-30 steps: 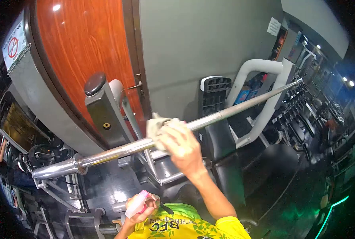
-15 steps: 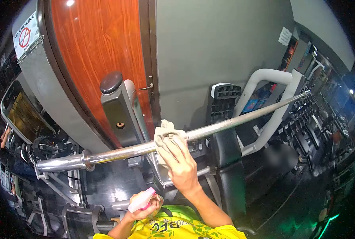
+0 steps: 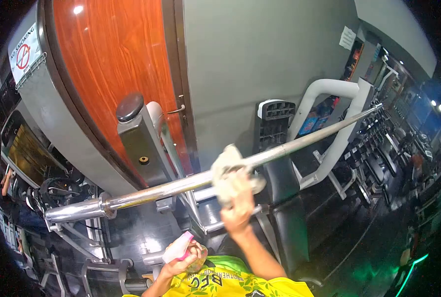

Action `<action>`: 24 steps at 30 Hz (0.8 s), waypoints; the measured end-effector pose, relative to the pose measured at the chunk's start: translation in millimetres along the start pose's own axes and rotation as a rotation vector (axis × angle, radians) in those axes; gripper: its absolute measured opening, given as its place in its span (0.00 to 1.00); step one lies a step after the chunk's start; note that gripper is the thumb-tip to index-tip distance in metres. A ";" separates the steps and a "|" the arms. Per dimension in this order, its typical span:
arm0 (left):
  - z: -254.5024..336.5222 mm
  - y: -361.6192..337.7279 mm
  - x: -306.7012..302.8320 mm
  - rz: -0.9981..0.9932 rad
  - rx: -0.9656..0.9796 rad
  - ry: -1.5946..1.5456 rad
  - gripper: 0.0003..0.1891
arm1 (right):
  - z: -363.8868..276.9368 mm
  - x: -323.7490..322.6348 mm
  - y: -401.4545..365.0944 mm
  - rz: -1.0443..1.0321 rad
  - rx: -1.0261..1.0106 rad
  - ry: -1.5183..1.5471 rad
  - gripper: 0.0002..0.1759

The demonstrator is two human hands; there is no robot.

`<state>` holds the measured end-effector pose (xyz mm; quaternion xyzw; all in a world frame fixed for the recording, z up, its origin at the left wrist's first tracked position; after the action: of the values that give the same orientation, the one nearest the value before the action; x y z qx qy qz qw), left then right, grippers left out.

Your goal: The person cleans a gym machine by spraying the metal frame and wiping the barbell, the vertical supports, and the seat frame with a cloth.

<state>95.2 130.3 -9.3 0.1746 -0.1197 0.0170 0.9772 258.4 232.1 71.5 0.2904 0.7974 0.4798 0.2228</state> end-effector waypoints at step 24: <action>-28.1 -13.2 -24.8 0.089 -0.123 0.094 0.22 | -14.3 70.2 -83.3 0.215 1.560 1.045 0.17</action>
<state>78.5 127.8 -45.3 0.1080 -0.0819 0.0610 0.9889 177.1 239.7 -2.1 0.1776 0.8612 -0.1020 -0.4652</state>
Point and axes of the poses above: each hand's wrist, its own y-axis towards the middle knuckle, its own x-axis out of the palm, z = x × y, the point moved 6 cm from there along y, towards the middle knuckle, and after that the axes turned 13 degrees about z, right-handed, at the moved point
